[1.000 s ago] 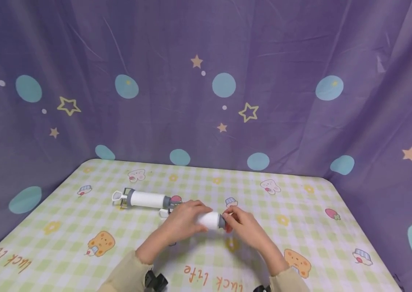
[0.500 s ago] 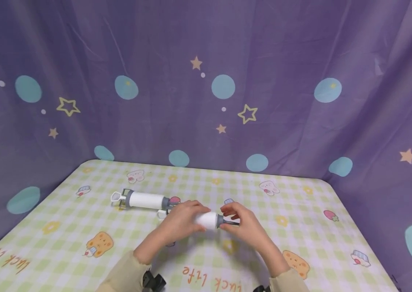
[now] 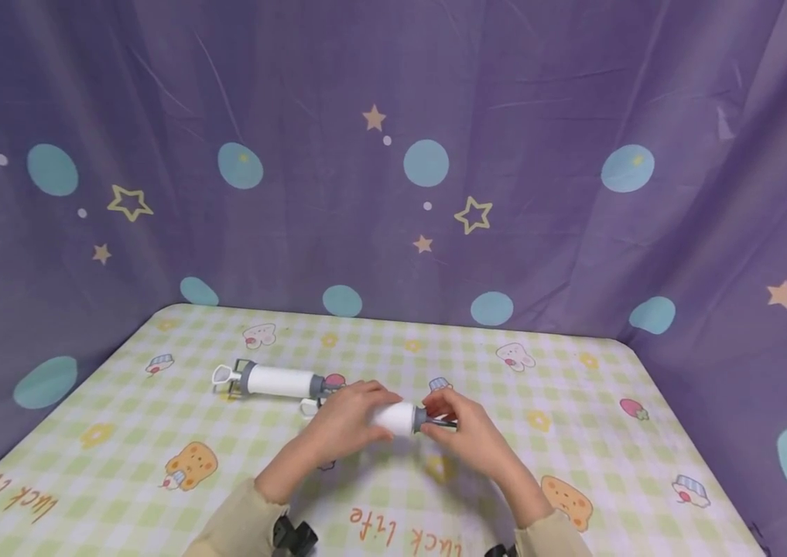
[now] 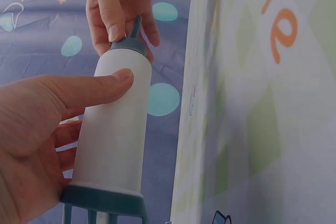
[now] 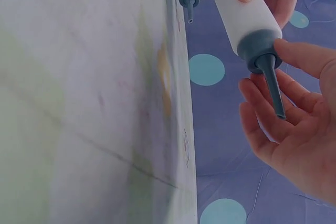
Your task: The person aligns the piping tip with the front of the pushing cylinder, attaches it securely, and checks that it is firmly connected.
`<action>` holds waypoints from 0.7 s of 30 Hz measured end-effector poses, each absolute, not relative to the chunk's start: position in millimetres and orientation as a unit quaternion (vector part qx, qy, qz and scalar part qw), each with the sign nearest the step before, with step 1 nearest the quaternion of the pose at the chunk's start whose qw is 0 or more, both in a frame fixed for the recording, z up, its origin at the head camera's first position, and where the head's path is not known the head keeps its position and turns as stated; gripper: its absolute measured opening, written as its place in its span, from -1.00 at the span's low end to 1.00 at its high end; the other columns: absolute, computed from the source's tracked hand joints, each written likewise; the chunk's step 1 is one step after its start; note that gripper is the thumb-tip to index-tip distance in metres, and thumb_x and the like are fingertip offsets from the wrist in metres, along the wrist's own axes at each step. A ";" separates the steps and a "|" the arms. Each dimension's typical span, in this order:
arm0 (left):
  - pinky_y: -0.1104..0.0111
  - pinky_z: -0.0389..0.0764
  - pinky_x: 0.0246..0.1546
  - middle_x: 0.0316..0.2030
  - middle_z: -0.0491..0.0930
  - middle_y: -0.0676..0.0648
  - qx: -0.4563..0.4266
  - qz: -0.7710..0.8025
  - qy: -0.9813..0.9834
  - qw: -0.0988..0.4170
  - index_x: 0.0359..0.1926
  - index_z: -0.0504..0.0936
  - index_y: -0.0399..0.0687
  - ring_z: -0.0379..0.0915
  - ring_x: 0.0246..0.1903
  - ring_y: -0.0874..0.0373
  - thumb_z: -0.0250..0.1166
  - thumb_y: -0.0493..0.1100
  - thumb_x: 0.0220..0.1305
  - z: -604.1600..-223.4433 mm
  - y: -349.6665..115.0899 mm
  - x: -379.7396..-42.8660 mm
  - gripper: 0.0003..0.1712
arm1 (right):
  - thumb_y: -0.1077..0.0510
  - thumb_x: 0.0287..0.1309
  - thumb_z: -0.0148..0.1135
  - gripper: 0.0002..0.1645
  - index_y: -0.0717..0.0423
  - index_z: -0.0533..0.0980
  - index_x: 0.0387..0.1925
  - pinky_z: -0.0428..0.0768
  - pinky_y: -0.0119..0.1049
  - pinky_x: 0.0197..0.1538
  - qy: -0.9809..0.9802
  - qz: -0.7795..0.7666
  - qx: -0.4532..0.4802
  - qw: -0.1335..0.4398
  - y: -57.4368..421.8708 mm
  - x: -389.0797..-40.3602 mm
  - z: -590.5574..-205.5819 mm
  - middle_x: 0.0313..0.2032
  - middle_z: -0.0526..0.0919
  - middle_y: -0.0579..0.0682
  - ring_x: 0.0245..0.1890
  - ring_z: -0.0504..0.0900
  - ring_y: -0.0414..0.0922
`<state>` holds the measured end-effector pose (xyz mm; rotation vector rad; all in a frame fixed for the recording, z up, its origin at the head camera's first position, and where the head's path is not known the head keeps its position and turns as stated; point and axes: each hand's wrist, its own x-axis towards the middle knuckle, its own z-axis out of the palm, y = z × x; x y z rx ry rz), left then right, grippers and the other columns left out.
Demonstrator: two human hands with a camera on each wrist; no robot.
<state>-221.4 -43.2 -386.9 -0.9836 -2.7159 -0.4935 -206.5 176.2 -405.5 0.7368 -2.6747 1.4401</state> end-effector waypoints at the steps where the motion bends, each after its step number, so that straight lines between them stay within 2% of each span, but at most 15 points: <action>1: 0.38 0.51 -0.21 -0.20 0.59 0.09 -0.334 -0.167 -0.922 0.106 -0.07 0.61 0.07 0.50 -0.23 0.19 0.46 0.02 -0.16 -386.7 -43.2 -221.4 -0.47 | 0.07 0.11 0.22 -0.60 0.16 0.42 -0.05 0.54 -0.28 -0.07 -0.856 0.461 0.236 0.005 177.0 -207.4 -406.6 -0.16 0.60 -0.04 -0.16 0.58 -0.13; 10: 0.38 0.51 -0.21 -0.17 0.59 0.08 -0.333 -0.171 -0.923 0.093 -0.05 0.60 0.08 0.49 -0.21 0.19 0.45 0.02 -0.15 -385.1 -41.6 -219.3 -0.46 | -0.09 0.22 0.04 -0.66 -0.01 0.43 -0.05 0.53 -0.32 -0.13 -0.863 0.462 0.200 -0.033 179.2 -207.2 -408.9 -0.18 0.60 -0.14 -0.20 0.59 -0.19; 18: 0.36 0.51 -0.19 -0.15 0.59 0.07 -0.336 -0.171 -0.922 0.092 -0.04 0.60 0.09 0.50 -0.19 0.18 0.45 0.02 -0.16 -384.6 -40.3 -219.1 -0.46 | -0.11 0.28 -0.06 -0.64 0.01 0.42 -0.06 0.50 -0.29 -0.17 -0.866 0.459 0.195 -0.044 179.9 -208.6 -408.8 -0.37 0.62 -0.17 -0.29 0.63 -0.11; 21: 0.35 0.51 -0.17 -0.14 0.59 0.06 -0.335 -0.169 -0.923 0.090 -0.04 0.60 0.09 0.50 -0.18 0.17 0.45 0.02 -0.16 -385.4 -40.5 -219.6 -0.45 | -0.12 0.29 -0.08 -0.59 0.06 0.42 -0.03 0.49 -0.28 -0.19 -0.871 0.449 0.194 -0.042 180.5 -209.0 -409.4 -0.37 0.63 -0.16 -0.29 0.63 -0.07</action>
